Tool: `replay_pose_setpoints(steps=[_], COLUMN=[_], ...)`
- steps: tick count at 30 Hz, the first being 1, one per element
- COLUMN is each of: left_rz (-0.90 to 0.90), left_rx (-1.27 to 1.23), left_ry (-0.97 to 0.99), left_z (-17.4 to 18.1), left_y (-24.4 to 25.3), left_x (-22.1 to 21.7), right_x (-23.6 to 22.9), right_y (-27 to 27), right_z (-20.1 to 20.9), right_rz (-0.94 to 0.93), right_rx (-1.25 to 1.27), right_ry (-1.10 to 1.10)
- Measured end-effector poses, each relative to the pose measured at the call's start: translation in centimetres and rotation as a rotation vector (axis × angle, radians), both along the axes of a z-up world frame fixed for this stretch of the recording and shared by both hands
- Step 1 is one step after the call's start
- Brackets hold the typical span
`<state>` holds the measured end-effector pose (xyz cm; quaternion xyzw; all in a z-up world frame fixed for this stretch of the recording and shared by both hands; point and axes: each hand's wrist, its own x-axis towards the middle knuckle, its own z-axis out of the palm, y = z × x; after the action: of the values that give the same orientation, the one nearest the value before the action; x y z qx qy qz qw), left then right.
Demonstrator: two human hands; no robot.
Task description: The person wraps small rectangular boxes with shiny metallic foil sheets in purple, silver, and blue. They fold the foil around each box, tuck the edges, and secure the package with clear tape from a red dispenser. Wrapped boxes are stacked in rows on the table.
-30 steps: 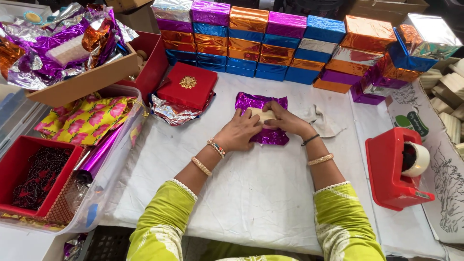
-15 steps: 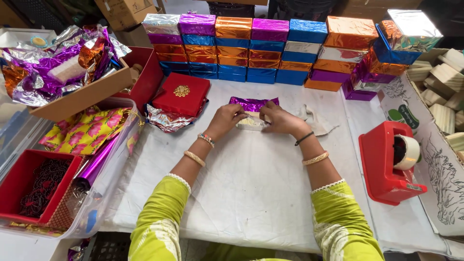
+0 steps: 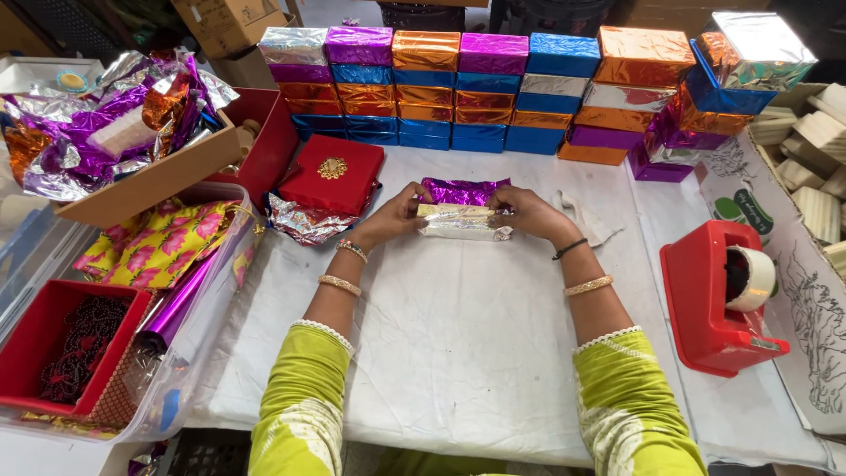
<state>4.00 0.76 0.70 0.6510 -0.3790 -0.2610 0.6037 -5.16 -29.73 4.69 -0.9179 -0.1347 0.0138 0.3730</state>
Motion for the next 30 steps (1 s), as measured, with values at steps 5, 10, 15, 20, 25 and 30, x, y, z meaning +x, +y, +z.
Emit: replay_pose_setpoints(steps=[5, 10, 15, 20, 25, 30], left_rz=[0.103, 0.203, 0.645, 0.371, 0.236, 0.281], left_rx=[0.084, 0.188, -0.026, 0.015, 0.128, 0.151], left_ry=[-0.116, -0.146, -1.047, -1.363, -1.366, -1.2], left_z=[0.5, 0.8, 4.5, 3.8, 2.1, 2.2], left_y=[-0.4, 0.2, -1.5, -4.8, -5.2, -5.1], left_x=[-0.7, -0.7, -4.7, -7.5, -7.1, -6.8], right_x=[0.1, 0.2, 0.4, 0.7, 0.6, 0.4], right_y=[0.0, 0.3, 0.2, 0.0, -0.1, 0.0], right_z=[-0.4, -0.5, -0.6, -1.3, -1.4, -1.0], right_rz=[-0.009, -0.022, -0.062, -0.047, -0.049, -0.071], right_rx=[0.002, -0.015, 0.003, 0.052, 0.069, 0.067], right_ry=[0.005, 0.015, 0.045, 0.052, 0.027, 0.032])
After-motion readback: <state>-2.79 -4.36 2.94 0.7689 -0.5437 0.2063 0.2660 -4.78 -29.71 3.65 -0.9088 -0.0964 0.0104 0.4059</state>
